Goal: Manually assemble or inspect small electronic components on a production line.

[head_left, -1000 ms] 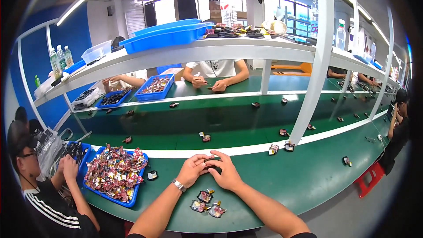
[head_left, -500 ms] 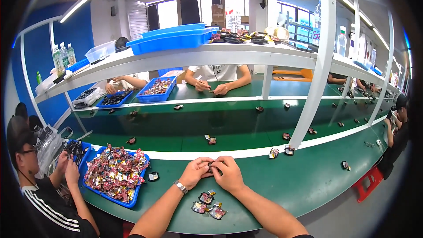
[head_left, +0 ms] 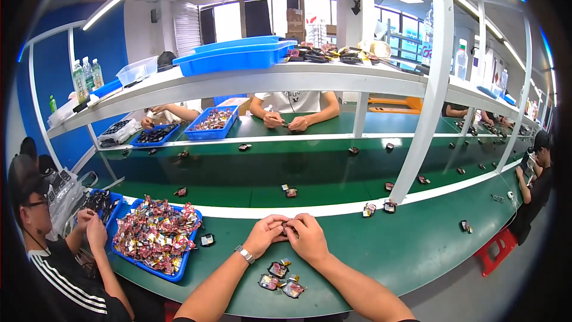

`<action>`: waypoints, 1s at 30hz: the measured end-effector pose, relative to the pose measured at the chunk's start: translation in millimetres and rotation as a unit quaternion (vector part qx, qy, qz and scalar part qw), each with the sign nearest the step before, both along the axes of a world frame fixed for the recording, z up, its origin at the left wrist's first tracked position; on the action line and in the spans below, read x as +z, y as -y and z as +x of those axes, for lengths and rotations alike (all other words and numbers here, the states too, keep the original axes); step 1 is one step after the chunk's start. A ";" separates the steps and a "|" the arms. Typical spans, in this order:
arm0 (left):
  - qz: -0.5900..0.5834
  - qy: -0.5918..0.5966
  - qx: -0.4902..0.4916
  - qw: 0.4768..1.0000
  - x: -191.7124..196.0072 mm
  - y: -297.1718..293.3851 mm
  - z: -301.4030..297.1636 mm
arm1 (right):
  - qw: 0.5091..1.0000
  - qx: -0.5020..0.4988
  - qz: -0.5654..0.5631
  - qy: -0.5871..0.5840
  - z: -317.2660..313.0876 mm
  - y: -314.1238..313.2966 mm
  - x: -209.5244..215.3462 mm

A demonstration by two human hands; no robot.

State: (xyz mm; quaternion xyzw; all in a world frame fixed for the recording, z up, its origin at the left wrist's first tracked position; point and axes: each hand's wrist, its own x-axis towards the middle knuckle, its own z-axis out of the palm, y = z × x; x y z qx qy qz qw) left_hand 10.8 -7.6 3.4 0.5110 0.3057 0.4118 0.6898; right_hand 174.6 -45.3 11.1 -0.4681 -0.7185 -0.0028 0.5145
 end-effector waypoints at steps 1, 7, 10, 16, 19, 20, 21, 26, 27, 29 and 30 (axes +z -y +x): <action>0.001 0.000 0.000 1.000 0.8 0.7 1.0 | 1.000 0.000 0.001 0.000 -0.6 0.6 0.2; 0.025 -0.039 0.035 0.998 1.8 4.1 5.2 | 1.000 0.013 0.009 0.009 3.9 -0.3 0.6; 0.021 -0.018 0.055 0.998 -1.4 3.6 5.5 | 0.991 0.098 -0.063 -0.057 7.6 -2.6 2.1; 0.094 -0.092 0.058 0.990 -12.5 -1.5 10.0 | 0.976 0.110 -0.135 -0.130 10.3 -5.6 -2.6; 0.133 -0.076 0.064 0.986 -11.1 -2.4 11.3 | 0.969 0.117 -0.146 -0.159 12.4 -10.8 -7.6; 0.110 -0.050 0.084 0.989 -5.3 -0.6 12.1 | 0.969 0.120 -0.148 -0.156 15.0 -14.1 -10.2; 0.087 -0.024 0.103 0.991 -1.7 -0.1 10.9 | 0.971 0.102 -0.147 -0.161 17.7 -17.6 -12.1; 0.051 -0.003 0.128 0.991 -6.6 -6.6 2.6 | 0.963 -0.065 -0.147 -0.217 55.6 -67.0 -14.8; 0.060 -0.020 0.107 0.992 -8.7 -7.6 5.4 | 0.962 -0.111 -0.133 -0.210 70.8 -81.5 -18.9; 0.067 -0.044 0.097 0.992 -7.7 -6.1 3.0 | 0.961 -0.154 -0.114 -0.201 79.6 -101.1 -25.1; 0.068 -0.042 0.098 0.992 -7.7 -5.7 4.6 | 0.962 -0.170 -0.103 -0.189 84.5 -109.5 -28.7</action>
